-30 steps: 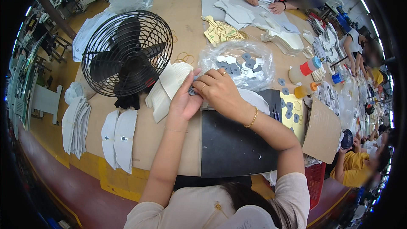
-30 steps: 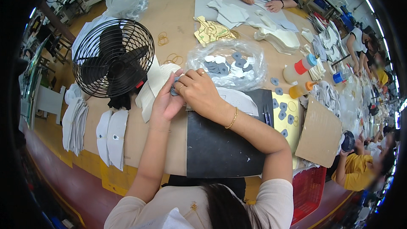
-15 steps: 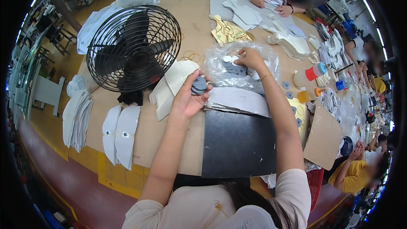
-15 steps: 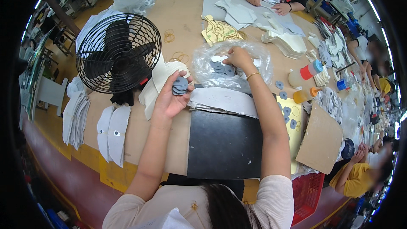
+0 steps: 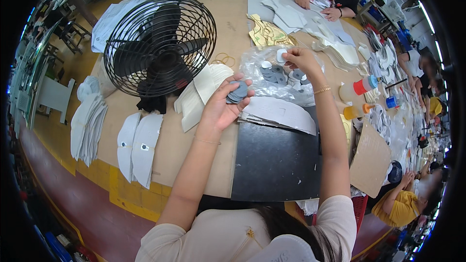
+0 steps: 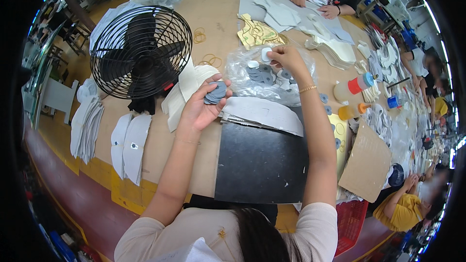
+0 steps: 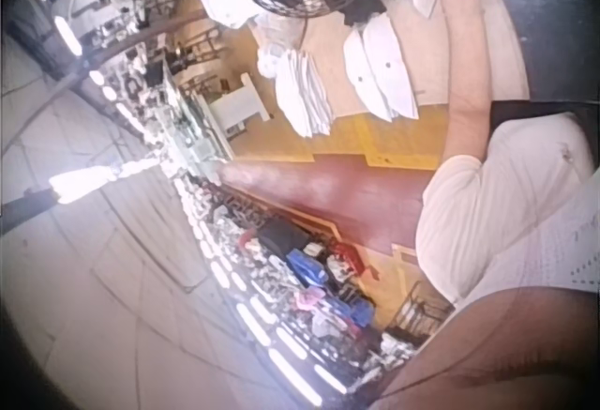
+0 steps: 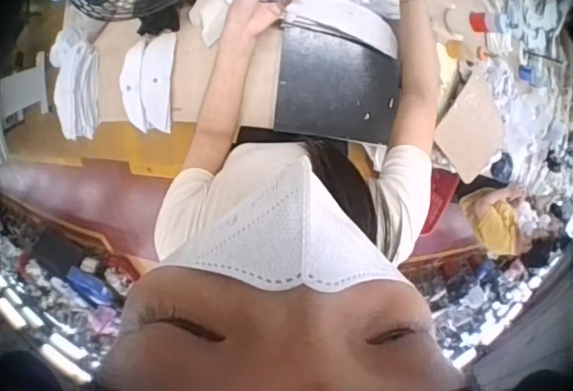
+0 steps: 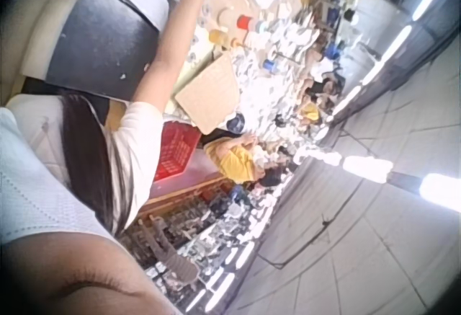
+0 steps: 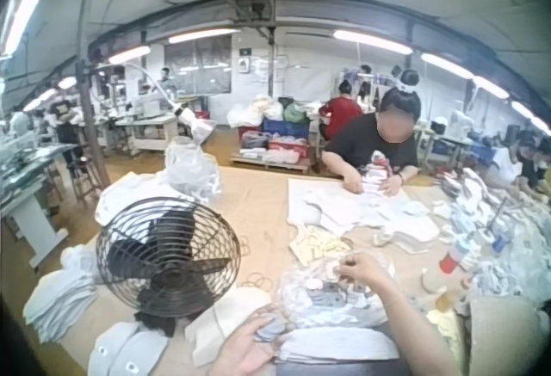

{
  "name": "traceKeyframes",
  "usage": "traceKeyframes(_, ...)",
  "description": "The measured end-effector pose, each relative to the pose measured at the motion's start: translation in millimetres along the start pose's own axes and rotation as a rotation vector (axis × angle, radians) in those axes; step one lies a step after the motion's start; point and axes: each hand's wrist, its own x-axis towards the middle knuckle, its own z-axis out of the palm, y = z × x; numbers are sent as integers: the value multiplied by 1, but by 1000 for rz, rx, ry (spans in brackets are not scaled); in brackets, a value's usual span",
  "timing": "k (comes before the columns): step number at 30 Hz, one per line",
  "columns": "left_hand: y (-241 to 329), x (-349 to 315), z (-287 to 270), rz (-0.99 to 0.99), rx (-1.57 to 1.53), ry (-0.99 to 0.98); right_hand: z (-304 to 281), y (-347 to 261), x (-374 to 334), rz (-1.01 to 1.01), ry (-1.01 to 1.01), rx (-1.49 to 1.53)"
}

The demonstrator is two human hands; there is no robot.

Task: The person folds white fabric pieces and then applies glue from a squeeze bottle onto small gray circular fabric parts, placing them on a black work surface. The person repeats this process for multiple parts.

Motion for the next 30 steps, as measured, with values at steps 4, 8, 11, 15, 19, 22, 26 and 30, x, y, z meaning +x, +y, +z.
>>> traceKeyframes(4, -6, 0, 7, -22, -16, 55, 41, -49, -63, -429, 35, -165)
traceKeyframes(8, -8, 0, 9, -45, -103, -31, 80, -61, -107, -1020, 143, -645)
traceKeyframes(11, -6, 1, 2, -92, -215, -149, 94, -55, -118, -1032, 82, -754)
traceKeyframes(15, -2, 2, -2, 0, -22, -18, 65, -57, -103, -763, -144, -369)
traceKeyframes(19, -2, 4, -6, -21, -71, -18, 13, -25, -39, -385, 34, -577)
traceKeyframes(22, -1, 1, 7, -15, -88, 33, 6, 22, 4, -253, -4, -775)
traceKeyframes(26, 1, 0, 11, -24, -154, -18, 18, 41, 23, -142, -50, -754)
traceKeyframes(30, 2, -2, 9, -5, -171, -16, 16, 38, 35, -87, -128, -665)
